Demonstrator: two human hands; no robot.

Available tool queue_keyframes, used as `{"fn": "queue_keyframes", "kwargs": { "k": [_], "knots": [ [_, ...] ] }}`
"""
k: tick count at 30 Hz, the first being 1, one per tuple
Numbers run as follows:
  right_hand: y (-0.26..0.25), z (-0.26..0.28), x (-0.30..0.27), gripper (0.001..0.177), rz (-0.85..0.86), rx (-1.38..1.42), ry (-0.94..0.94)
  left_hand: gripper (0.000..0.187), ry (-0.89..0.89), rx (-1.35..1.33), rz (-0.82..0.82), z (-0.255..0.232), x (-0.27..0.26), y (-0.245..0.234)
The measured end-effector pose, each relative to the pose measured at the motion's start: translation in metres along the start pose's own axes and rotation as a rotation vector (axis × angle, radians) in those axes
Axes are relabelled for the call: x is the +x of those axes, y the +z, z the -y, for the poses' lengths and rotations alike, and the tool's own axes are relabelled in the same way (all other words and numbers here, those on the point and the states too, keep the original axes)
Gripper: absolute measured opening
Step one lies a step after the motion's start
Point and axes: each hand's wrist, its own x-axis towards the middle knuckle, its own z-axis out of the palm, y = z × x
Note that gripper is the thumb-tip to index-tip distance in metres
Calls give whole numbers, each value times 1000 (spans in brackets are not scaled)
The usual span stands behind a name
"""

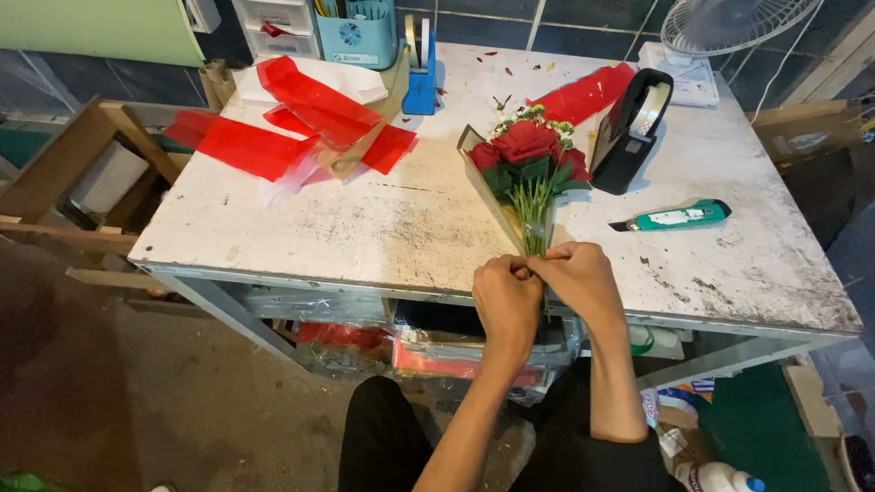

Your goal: The person wraps a bouquet of red roses and filler flowers in brown paper, securing the stems with clear tape. They then place the bouquet into a white paper bag.

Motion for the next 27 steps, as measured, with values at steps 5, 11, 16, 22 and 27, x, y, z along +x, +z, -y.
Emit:
{"fn": "queue_keyframes", "kwargs": {
  "k": [5,11,16,22,27],
  "knots": [
    [-3,6,-2,67,43,-34,29,2,-11,39,-4,-4,-2,-1],
    [10,1,8,74,19,-114,29,8,27,134,-6,-11,-6,-7],
    [23,-13,22,65,-69,-121,16,12,40,169,-21,-13,-7,-7],
    [21,18,5,41,-98,-154,-2,20,36,182,37,-11,-6,-10],
    [20,23,6,32,-116,-200,-30,24,73,165,45,-17,-10,-16]
  ]
}}
